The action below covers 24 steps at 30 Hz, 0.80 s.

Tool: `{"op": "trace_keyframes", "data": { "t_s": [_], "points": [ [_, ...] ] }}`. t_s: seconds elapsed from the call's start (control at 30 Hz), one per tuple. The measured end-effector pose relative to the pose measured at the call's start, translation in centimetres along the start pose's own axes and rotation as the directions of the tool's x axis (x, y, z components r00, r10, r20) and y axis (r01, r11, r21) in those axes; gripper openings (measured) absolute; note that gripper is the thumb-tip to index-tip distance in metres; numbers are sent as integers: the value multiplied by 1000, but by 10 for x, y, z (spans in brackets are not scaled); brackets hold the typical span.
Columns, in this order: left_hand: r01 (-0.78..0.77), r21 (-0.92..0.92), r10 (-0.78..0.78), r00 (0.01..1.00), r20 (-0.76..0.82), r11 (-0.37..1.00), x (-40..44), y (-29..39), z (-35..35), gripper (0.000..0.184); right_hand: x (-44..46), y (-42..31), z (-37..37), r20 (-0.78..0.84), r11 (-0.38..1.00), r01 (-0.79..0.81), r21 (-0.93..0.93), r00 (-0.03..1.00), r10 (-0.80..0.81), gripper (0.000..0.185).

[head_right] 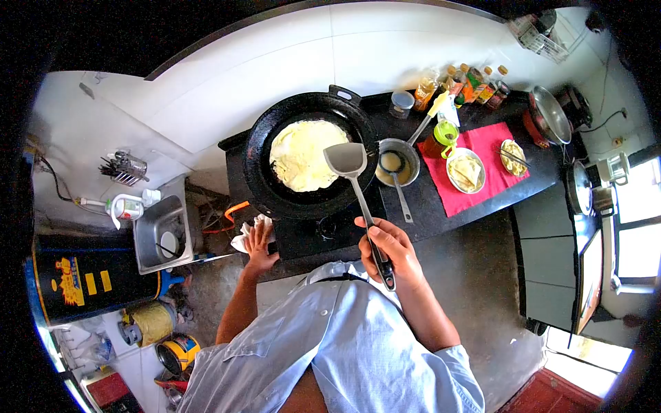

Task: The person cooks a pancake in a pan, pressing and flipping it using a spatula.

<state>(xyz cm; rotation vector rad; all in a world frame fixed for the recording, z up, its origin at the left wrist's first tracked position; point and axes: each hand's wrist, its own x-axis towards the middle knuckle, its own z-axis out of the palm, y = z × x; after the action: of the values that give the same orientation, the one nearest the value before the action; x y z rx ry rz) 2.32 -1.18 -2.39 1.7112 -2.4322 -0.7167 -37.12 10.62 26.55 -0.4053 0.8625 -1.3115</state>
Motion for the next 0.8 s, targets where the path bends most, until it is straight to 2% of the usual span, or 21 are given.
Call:
{"op": "trace_keyframes", "data": {
  "t_s": [0.27, 0.8],
  "points": [
    [10, -14, -9, 1000, 20, 1000, 1, 1, -1, 115, -2, 3, 3, -38, 997, -78, -20, 996, 77, 37],
    [-12, -1, 12, 1000, -10, 1000, 1, -1, 2, 116, -6, 3, 13, -71, 990, -129, -58, 990, 125, 39]
  ]
}}
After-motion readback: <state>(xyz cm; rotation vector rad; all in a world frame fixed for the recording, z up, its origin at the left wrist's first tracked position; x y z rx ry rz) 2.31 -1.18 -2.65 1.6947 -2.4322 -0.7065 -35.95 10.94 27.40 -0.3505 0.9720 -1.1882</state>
